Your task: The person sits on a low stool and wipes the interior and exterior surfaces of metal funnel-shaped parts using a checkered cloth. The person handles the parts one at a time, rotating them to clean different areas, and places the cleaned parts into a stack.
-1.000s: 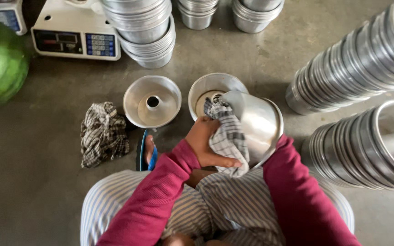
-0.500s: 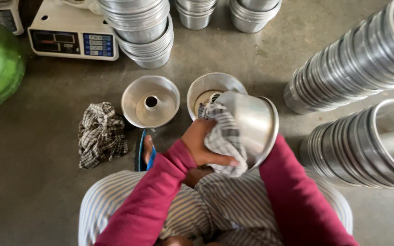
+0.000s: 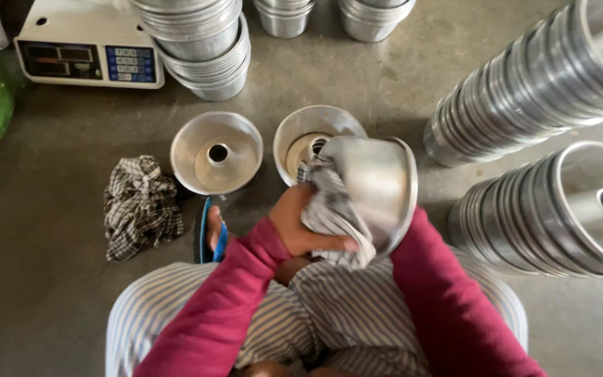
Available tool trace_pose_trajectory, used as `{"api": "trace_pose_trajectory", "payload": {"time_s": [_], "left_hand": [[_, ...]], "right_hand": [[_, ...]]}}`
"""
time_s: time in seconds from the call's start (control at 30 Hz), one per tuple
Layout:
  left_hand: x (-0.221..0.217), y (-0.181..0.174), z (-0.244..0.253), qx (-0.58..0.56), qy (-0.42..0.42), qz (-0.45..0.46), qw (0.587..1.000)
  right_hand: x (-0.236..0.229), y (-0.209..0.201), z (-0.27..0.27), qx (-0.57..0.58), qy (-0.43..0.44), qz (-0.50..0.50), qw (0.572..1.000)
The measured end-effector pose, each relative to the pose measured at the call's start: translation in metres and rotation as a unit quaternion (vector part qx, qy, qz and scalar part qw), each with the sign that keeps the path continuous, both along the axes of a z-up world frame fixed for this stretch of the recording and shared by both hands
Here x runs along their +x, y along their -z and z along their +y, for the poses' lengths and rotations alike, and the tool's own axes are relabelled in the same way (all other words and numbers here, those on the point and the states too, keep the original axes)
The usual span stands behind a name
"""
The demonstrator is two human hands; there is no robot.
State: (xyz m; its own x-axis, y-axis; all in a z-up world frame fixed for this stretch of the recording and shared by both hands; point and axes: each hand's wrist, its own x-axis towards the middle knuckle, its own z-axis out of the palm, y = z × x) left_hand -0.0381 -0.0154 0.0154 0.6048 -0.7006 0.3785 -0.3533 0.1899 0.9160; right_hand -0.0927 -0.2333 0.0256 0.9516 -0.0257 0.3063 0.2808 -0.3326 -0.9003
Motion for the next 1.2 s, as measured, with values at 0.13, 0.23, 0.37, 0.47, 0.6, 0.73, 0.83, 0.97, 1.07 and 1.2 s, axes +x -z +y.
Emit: {"api": "trace_pose_trajectory", "payload": {"time_s": [0.13,0.23,0.37,0.47,0.6,0.73,0.83,0.97,1.07,1.2], "left_hand": [[0.034,0.007,0.0,-0.07,0.015,0.35,0.934],[0.03,0.006,0.011,-0.039,-0.001,0.335,0.942],[-0.009,0.005,0.012,0.058,0.025,0.097,0.993],[-0.004,0.012,0.002,0.026,0.054,0.039,0.997],[0.034,0.026,0.001,-0.047,0.021,0.251,0.967],[0.023,0.016,0.016,-0.027,0.003,0.325,0.945],[-0.009,-0.002,0.013,0.059,-0.044,-0.102,0.992],[-0.011,-0.012,0.006,0.146,-0.038,-0.211,0.966],[0.021,-0.004,0.0,0.047,-0.007,0.188,0.981],[0.033,-0.002,0.022,-0.023,-0.001,0.301,0.953]], "right_hand": [[-0.012,0.013,0.047,-0.147,0.032,-0.103,0.983],[-0.012,0.016,0.045,-0.222,0.004,-0.121,0.967],[0.0,-0.004,-0.003,-0.086,-0.057,-0.011,0.995],[0.001,-0.01,-0.007,-0.065,-0.022,-0.017,0.997],[-0.012,0.007,0.036,-0.161,0.01,-0.121,0.979],[-0.015,0.005,0.042,-0.237,-0.028,-0.116,0.964],[-0.01,-0.021,0.005,-0.153,-0.107,-0.01,0.982],[-0.011,-0.036,0.008,-0.282,0.008,-0.123,0.952],[-0.013,-0.015,0.053,0.243,0.033,0.116,0.962],[-0.014,-0.009,0.052,-0.346,-0.023,-0.197,0.917]]}}
